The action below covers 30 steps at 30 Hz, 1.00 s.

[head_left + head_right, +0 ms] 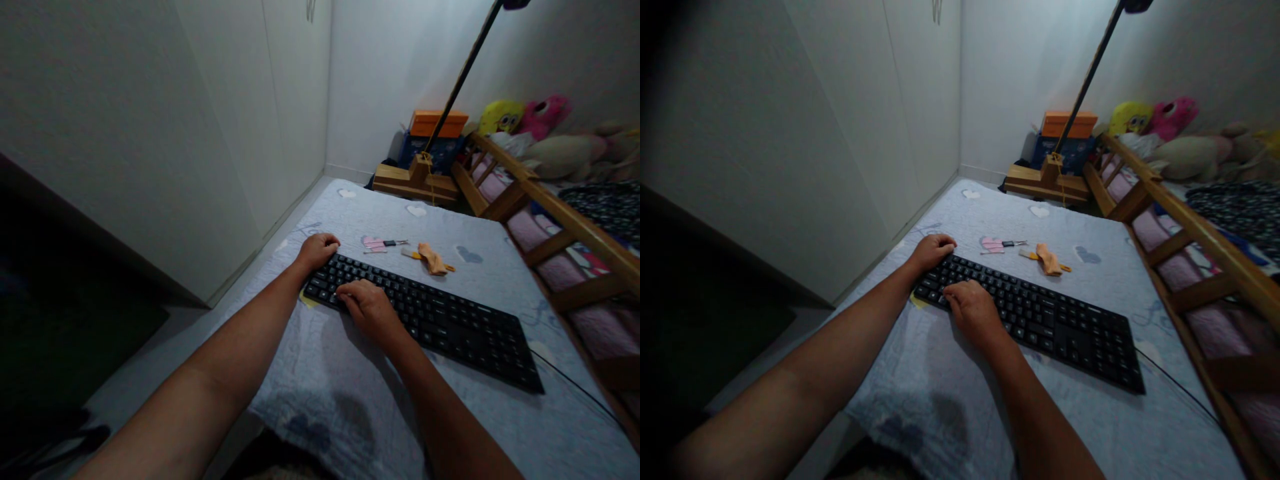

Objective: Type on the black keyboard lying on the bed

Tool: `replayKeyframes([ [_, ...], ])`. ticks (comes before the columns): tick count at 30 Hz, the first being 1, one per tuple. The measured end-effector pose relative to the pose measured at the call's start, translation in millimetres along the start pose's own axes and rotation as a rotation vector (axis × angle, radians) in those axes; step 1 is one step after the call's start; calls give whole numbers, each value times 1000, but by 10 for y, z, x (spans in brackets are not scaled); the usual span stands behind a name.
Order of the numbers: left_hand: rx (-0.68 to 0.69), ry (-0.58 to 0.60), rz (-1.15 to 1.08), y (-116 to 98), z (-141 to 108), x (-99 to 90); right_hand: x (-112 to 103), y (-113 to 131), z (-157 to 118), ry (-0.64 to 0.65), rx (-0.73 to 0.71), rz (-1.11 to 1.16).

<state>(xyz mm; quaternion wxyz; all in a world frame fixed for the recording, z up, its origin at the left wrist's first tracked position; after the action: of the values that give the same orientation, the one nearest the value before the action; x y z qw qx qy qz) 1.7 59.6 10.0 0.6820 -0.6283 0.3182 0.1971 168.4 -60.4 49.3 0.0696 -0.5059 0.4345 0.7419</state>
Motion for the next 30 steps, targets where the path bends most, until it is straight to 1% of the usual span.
replayKeyframes([
  [14,5,-1,-11,22,0,12,6,0,2,-11,-19,0],
  [30,-2,-4,-4,13,-14,1,18,-9,5,6,-2,8],
])
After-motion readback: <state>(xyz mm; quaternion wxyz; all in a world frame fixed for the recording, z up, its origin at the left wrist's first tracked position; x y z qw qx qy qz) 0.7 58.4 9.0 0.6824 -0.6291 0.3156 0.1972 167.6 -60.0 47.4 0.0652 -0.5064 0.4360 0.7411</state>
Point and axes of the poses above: each hand's wrist, its own z-axis towards the middle knuckle, its own x-axis out of the palm, y = z × x, the point moved 6 cm from there along z, towards the middle knuckle, and after that the axes turned 13 degrees about y, right-handed, at the moved point
